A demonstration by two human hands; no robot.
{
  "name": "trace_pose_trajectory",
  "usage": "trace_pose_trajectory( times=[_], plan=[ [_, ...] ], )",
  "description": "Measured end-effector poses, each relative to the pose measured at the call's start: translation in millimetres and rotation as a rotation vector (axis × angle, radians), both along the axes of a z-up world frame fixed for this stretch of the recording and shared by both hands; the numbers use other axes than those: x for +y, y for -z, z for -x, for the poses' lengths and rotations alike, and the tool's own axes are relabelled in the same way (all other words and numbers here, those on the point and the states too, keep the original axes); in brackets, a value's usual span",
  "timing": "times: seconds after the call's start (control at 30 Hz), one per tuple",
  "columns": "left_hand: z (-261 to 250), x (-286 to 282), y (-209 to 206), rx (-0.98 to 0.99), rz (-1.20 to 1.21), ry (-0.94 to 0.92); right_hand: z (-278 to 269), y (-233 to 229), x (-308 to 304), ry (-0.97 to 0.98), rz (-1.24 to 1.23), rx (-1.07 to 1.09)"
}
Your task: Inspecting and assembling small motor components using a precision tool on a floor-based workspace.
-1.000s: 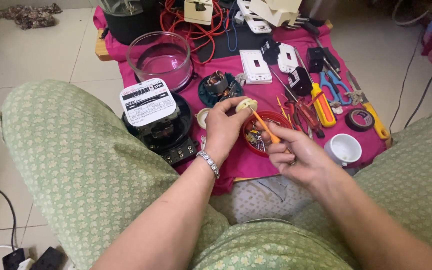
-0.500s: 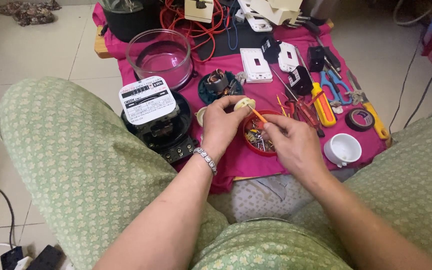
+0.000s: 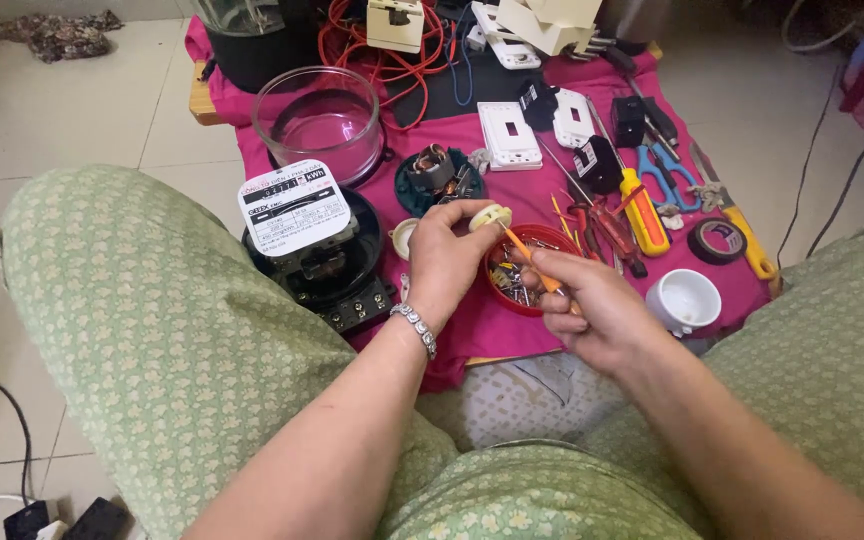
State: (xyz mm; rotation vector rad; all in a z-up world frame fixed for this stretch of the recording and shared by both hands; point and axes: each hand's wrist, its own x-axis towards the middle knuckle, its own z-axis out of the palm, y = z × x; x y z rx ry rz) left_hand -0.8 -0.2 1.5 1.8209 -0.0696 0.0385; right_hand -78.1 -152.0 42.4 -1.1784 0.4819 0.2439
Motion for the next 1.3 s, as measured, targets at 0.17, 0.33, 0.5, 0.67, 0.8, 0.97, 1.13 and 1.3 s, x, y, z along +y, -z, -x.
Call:
trace_pose_trajectory(
  times=[0.17,0.33,0.5,0.67,0.8,0.97,1.13,1.3],
  plan=[
    [-2.6,-1.2,6.5,-0.013,-0.006,-0.004,-4.9,5.9,-10.7,0.047,-0.38,0.191],
    [-6.8,0.6,10.8,0.003,-0.025,-0.012,-0.7,8.1,2.0,-0.003,0.241,-0.07],
    [-5.1,0.2,12.0,0.033,-0.054,-0.004,-4.5,23.8,-0.8,-0.029,0.839,-0.204],
    [-5.5,-2.6,10.3,0.052,-0.09,0.01,-1.6,12.1,2.1,0.043,0.368,-0.056],
    [-4.1,-3.8,8.0,0.055,-0.096,0.02,2.1,1.9,6.0,0.068,0.239,-0.022],
    [-4.4,-4.4,9.4,0.054,-0.104,0.019,1.1,-1.5,4.7,0.07,0.134,0.03],
    [-9.7,-7.5,19.2,0.074,-0.062,0.0,-1.1,3.7,4.7,0.046,0.205,-0.022],
    [-10.2,-4.5,12.3,0.262,0.385,-0.097,-6.5,9.5,2.5,-0.005,0.538,-0.159]
  ],
)
